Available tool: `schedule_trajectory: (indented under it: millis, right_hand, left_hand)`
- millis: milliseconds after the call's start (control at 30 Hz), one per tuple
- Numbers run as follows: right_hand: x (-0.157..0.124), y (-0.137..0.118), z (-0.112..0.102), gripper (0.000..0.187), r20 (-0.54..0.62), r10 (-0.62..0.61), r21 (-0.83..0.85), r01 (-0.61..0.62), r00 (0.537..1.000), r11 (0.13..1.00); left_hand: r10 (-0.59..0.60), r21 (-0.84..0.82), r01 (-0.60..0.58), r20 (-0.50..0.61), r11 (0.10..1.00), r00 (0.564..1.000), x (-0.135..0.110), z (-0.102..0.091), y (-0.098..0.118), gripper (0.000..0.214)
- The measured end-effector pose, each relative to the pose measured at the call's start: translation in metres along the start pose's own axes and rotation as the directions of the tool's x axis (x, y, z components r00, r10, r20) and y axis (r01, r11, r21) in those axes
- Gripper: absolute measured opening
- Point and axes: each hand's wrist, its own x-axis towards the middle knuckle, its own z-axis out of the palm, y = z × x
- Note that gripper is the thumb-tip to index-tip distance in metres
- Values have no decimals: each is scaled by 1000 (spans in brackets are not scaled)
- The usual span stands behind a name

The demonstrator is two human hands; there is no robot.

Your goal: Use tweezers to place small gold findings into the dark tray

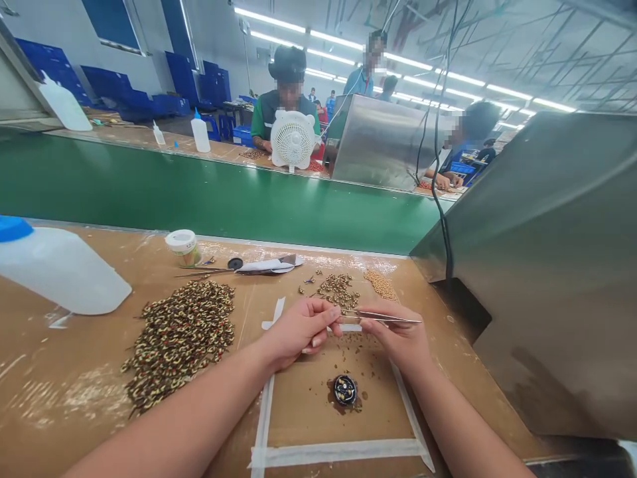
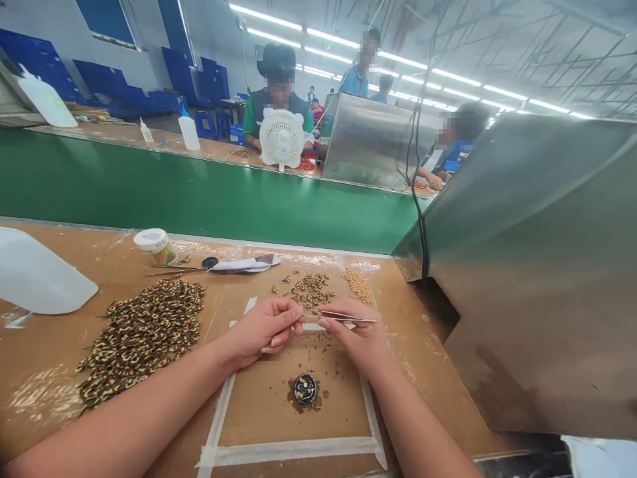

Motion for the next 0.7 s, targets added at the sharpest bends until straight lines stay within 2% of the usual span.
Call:
schedule_trajectory:
  millis: [300,533,700]
  right_hand:
    - [0,-8,10,8,-48,-128,-19,127,991,992]
    - [2,-6,12,29,-40,-170,23,171,985,985]
    - [0,-6,13,27,-58,-187,48,189,981,981]
  left_hand:
    - [-26,56,25,27,998,999,0,-2,9,53]
    - [-51,95,49,19,994,999,0,-6,9,55]
    - [-25,78,24,13,997,1000,-1,-2,10,53]
